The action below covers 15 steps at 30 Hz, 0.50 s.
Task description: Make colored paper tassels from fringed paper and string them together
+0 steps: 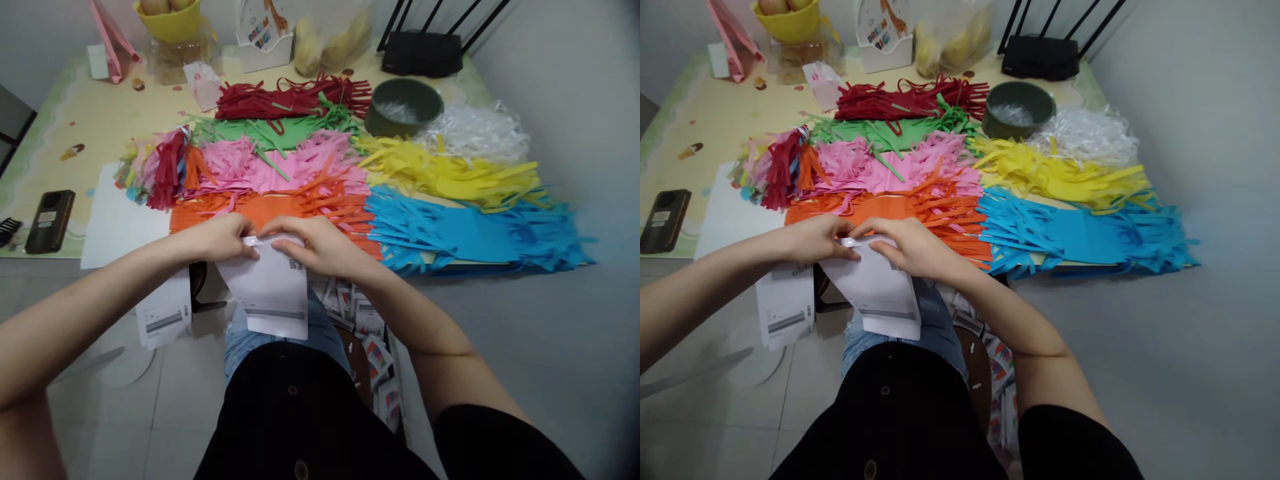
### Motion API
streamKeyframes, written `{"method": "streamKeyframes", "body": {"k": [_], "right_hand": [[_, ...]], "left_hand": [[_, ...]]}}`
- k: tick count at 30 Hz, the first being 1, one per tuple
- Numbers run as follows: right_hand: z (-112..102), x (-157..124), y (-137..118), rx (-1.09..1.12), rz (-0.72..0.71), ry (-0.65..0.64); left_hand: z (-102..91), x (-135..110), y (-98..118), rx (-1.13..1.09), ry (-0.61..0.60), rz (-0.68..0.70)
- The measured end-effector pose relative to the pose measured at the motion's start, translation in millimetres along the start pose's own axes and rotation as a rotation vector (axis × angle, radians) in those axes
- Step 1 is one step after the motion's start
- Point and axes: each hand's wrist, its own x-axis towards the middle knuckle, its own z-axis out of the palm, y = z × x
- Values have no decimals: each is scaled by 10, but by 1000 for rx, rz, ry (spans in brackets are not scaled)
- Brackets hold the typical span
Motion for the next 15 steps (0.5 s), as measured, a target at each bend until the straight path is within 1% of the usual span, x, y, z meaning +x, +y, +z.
{"method": "streamKeyframes", "body": {"k": [3,6,9,11,13,15], "right_hand": [[-5,-4,78,38,22,36],[-19,0,146,62,42,56],[-30,9,200,76,40,71],[-30,15,231,80,38,74],[-24,20,256,86,36,73],[-16,31,272,98,31,71]], "left_hand": [[57,-36,-28,15,133,72],[129,-99,-31,99,236,114],[204,-155,-71,290,374,216],[243,-184,-117,444,452,325],[263,-202,-162,547,485,443],[261,-204,-196,553,487,529]]}}
